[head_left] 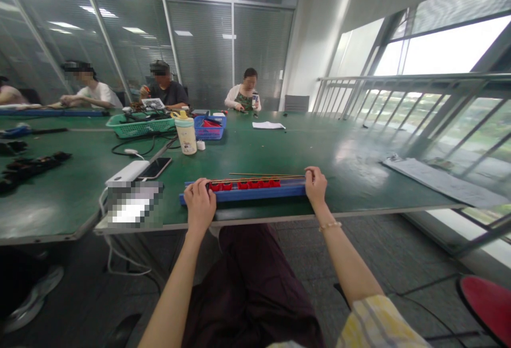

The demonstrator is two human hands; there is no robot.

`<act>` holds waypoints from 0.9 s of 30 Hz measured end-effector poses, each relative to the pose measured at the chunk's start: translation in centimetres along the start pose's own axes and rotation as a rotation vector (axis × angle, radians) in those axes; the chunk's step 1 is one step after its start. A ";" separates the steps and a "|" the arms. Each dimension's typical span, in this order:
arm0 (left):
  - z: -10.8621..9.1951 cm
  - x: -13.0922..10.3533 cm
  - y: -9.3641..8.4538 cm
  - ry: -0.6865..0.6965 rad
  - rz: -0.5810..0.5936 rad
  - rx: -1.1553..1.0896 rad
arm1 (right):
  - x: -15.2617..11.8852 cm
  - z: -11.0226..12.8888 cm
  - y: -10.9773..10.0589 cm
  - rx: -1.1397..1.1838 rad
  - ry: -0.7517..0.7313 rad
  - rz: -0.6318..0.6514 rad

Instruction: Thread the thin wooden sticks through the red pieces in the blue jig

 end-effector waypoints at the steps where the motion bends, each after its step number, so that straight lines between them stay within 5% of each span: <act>1: 0.0 0.0 0.0 0.000 0.003 -0.002 | 0.0 0.2 0.1 -0.014 -0.017 0.011; 27: 0.4 0.1 0.4 0.001 0.028 0.032 | 0.0 0.6 1.1 -0.110 -0.094 0.078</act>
Point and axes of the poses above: each hand's wrist, its own x-axis towards the middle knuckle, its own y-axis out of the palm, z = x × y, the point moved 8 cm from there along x, towards the middle knuckle, and after that the axes turned 3 degrees about z, right-handed, at the moved point
